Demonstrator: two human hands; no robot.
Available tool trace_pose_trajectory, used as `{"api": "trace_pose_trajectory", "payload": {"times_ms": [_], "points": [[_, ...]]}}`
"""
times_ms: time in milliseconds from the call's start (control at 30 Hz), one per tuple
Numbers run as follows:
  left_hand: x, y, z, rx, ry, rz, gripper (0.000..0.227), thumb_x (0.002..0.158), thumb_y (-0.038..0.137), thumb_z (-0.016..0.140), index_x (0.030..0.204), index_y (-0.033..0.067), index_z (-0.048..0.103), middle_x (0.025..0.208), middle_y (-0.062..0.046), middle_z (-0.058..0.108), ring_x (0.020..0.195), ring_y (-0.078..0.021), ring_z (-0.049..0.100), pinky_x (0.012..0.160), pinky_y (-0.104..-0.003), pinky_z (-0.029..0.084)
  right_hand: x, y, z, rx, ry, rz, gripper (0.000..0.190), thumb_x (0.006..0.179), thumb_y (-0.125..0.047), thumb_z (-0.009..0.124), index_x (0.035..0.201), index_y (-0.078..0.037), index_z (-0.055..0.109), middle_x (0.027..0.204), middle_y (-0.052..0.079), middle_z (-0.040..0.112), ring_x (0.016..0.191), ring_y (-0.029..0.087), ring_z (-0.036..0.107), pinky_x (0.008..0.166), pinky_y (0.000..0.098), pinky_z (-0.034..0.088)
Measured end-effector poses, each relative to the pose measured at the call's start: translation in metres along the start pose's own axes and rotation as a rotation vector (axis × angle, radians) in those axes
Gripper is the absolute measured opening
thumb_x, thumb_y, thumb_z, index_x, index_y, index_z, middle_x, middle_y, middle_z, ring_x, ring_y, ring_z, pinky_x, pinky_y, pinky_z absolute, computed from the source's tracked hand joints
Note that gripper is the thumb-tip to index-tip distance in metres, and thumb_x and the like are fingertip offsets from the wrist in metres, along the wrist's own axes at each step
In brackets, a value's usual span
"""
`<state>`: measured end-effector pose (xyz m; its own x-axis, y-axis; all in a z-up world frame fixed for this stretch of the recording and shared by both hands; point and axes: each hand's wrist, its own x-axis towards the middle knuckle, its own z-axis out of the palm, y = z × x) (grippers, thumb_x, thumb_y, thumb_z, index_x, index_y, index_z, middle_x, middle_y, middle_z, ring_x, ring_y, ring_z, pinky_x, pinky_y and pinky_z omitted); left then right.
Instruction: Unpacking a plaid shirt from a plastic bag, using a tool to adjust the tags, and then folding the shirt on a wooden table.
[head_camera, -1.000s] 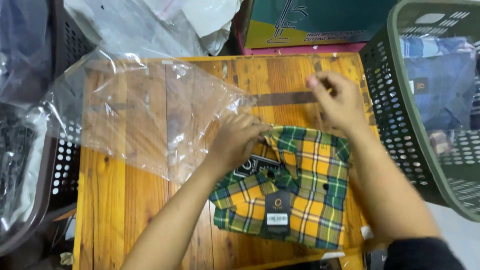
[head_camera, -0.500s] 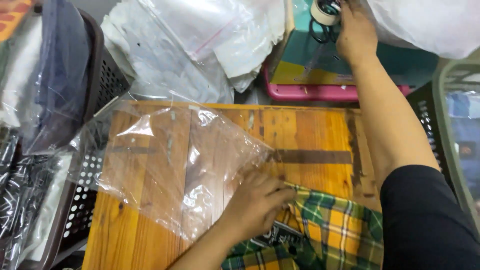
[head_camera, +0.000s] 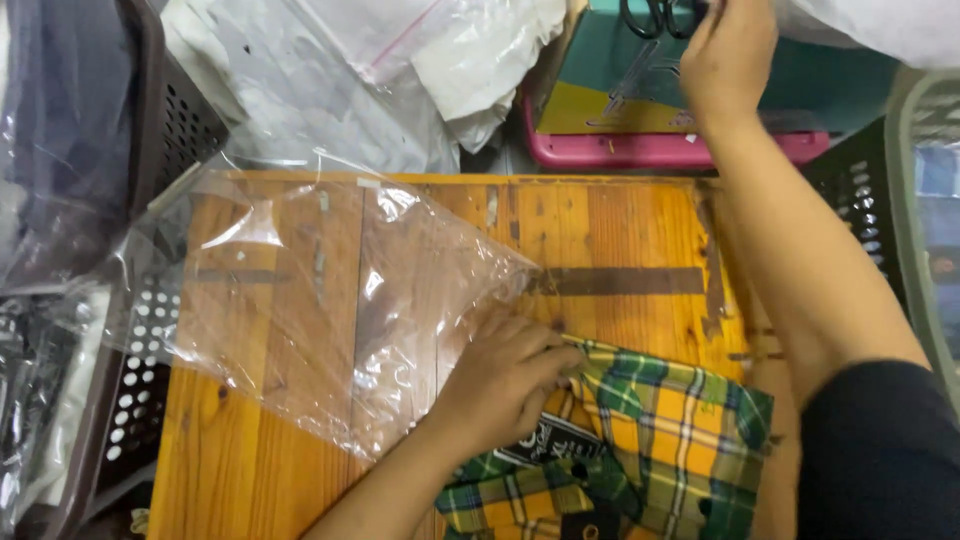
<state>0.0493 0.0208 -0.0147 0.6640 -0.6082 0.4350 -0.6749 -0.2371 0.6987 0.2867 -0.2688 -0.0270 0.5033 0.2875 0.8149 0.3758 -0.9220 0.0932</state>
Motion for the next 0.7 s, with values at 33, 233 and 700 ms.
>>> {"api": "trace_pose_trajectory", "payload": {"times_ms": [33,233,700], "points": [[0.0,0.001,0.0,0.02,-0.053,-0.054,0.026,0.076,-0.001,0.047,0.097,0.0078,0.058,0.085,-0.006,0.055,0.085,-0.0247,0.05,0.09,-0.05,0.034,-0.01,-0.009,-0.007,0.209,-0.065,0.167,0.009,0.088,0.004,0.043,0.094,0.003,0.05,0.086,0.018,0.054,0.075,0.03,0.051,0.062,0.0374,0.038],[-0.008,-0.016,0.017,0.068,0.029,-0.004,0.019,0.076,0.011,0.05,0.093,0.0116,0.06,0.081,-0.003,0.054,0.08,-0.0229,0.05,0.078,-0.038,0.037,-0.058,-0.093,-0.104,0.877,-0.512,1.009,0.016,0.093,-0.006,0.035,0.103,-0.012,0.046,0.071,0.001,0.043,0.051,0.009,0.041,0.042,0.0198,0.032],[-0.009,-0.013,0.019,0.05,0.135,0.076,0.03,0.075,0.036,0.061,0.092,0.0114,0.059,0.078,-0.002,0.053,0.077,-0.0214,0.051,0.071,-0.033,0.037,-0.104,-0.194,-0.211,0.739,-0.402,0.476,0.025,0.083,-0.025,0.054,0.1,-0.01,0.066,0.085,0.007,0.058,0.071,0.023,0.057,0.066,0.0306,0.045]]}}
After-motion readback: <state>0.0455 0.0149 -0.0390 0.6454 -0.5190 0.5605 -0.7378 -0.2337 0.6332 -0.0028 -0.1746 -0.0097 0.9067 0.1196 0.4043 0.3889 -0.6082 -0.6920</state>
